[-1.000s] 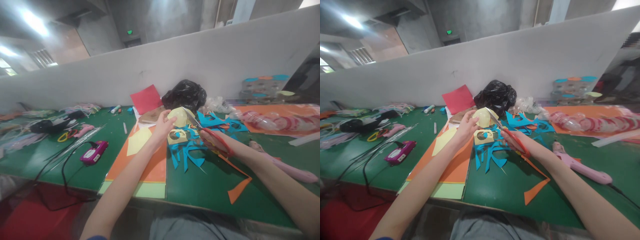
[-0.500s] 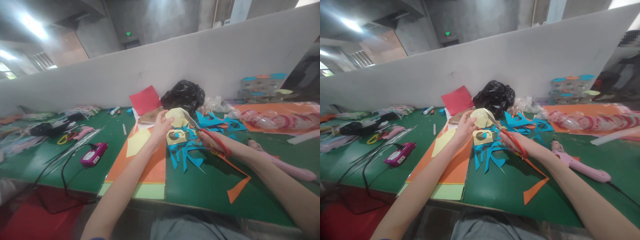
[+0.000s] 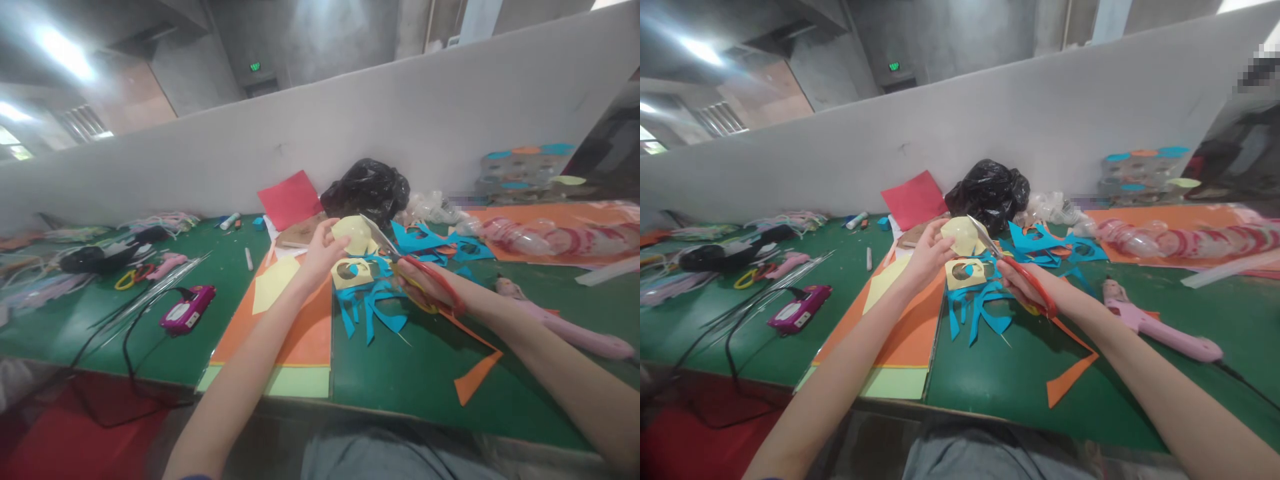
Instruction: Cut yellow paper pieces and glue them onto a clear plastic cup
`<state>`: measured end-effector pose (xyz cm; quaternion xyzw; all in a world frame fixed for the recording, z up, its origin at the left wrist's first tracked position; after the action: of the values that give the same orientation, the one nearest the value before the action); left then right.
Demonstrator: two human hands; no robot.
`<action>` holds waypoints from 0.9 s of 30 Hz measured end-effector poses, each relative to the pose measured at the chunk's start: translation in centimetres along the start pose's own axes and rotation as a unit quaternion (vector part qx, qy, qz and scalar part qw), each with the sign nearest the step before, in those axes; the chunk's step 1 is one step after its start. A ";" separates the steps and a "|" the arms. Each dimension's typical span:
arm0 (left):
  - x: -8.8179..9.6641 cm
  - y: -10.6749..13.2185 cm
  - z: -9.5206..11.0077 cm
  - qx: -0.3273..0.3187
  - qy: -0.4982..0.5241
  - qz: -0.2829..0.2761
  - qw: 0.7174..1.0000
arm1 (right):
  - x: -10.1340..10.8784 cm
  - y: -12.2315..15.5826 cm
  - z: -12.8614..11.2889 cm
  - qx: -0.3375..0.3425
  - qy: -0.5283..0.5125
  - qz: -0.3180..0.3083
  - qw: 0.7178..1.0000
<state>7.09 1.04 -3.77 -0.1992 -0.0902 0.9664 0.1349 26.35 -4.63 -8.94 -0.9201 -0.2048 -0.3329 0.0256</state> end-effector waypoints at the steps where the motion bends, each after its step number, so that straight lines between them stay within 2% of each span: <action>1: -0.1 0.0 -0.1 0.004 0.008 0.001 1.000 | 0.1 0.1 -0.1 0.001 0.003 0.004 1.000; 7: 0.0 -0.1 0.2 0.003 0.017 0.012 1.000 | 0.6 0.0 -0.3 0.024 0.043 0.027 0.998; 12: 0.4 -0.3 0.7 0.002 -0.018 -0.026 1.000 | 0.0 -0.4 0.3 0.049 -0.029 0.014 0.998; 15: 0.5 -0.4 0.6 0.001 -0.032 -0.043 0.999 | -0.3 -0.5 0.4 0.055 -0.030 0.018 0.998; 27: 0.2 -0.4 0.8 -0.020 0.022 -0.036 0.999 | 0.2 0.3 -1.2 0.001 0.003 0.023 1.000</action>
<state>6.67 1.36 -3.00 -0.2195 -0.1133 0.9544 0.1676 25.94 -5.06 -7.85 -0.9234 -0.1845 -0.3349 0.0351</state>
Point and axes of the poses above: each hand's wrist, its own y-axis away from the middle knuckle, its own x-axis out of the back of the hand, z = x × y, the point moved 7 cm from there along -y, towards the middle knuckle, and after that the axes turned 12 degrees about y, right-handed, at the moved point
